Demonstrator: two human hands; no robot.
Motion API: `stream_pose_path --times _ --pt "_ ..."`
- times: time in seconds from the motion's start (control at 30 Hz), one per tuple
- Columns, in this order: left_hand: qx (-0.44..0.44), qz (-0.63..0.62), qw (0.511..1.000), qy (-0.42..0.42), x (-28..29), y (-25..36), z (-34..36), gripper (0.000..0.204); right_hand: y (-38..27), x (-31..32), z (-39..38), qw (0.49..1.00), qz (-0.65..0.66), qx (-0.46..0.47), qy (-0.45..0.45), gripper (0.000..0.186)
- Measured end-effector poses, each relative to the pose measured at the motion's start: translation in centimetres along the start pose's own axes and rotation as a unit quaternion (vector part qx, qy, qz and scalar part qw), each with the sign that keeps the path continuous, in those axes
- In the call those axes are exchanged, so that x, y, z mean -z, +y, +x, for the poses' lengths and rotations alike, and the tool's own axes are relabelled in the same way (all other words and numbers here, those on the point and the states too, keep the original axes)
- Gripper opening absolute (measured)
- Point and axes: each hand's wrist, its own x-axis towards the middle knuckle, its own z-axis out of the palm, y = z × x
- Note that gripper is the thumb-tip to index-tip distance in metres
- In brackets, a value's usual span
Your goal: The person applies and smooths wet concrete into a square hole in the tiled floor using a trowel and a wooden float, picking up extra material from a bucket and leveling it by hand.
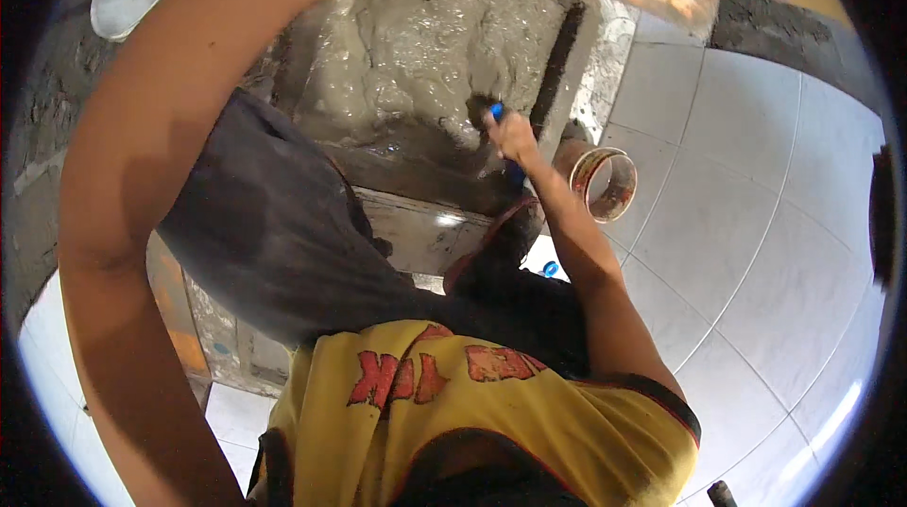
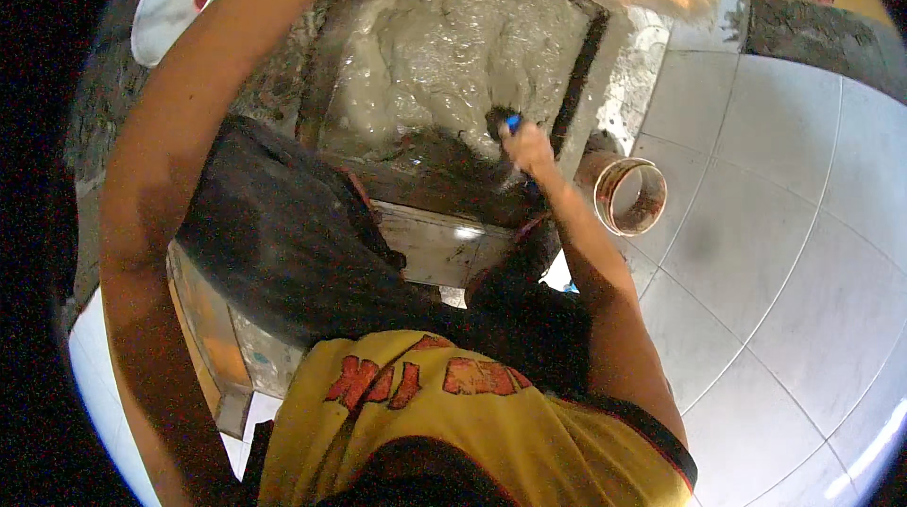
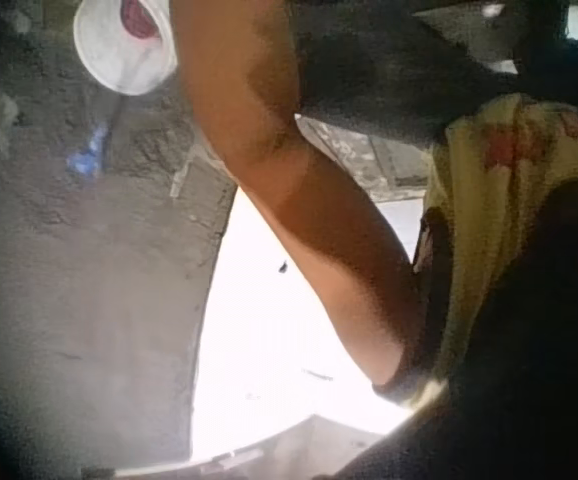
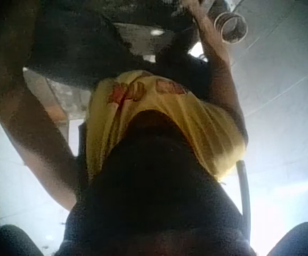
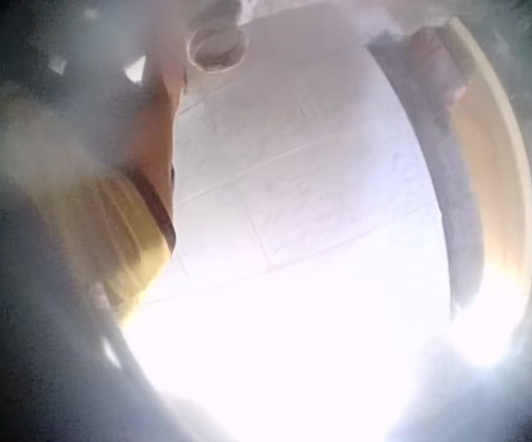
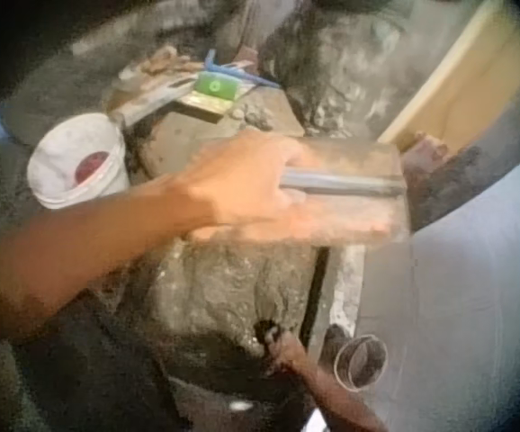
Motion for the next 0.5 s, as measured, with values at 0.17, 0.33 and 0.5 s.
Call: stream_pose_path --times 0.17,0.33,0.5 --pt "0.009 0.011 1.000 0.020 -1.8 2.4 1.2 0.040 -1.1 2.1 4.2 0.995 -0.039 0.033 0.086 0.047" --pt "-0.022 0.080 0.992 0.091 -0.8 1.7 -1.7 0.039 -3.3 5.7 1.0 0.998 -0.011 -0.003 0.069 0.046" --pt "-0.023 0.095 0.987 0.127 -1.8 4.4 1.9 0.031 7.7 7.8 7.2 0.972 -0.199 0.041 0.121 0.032"
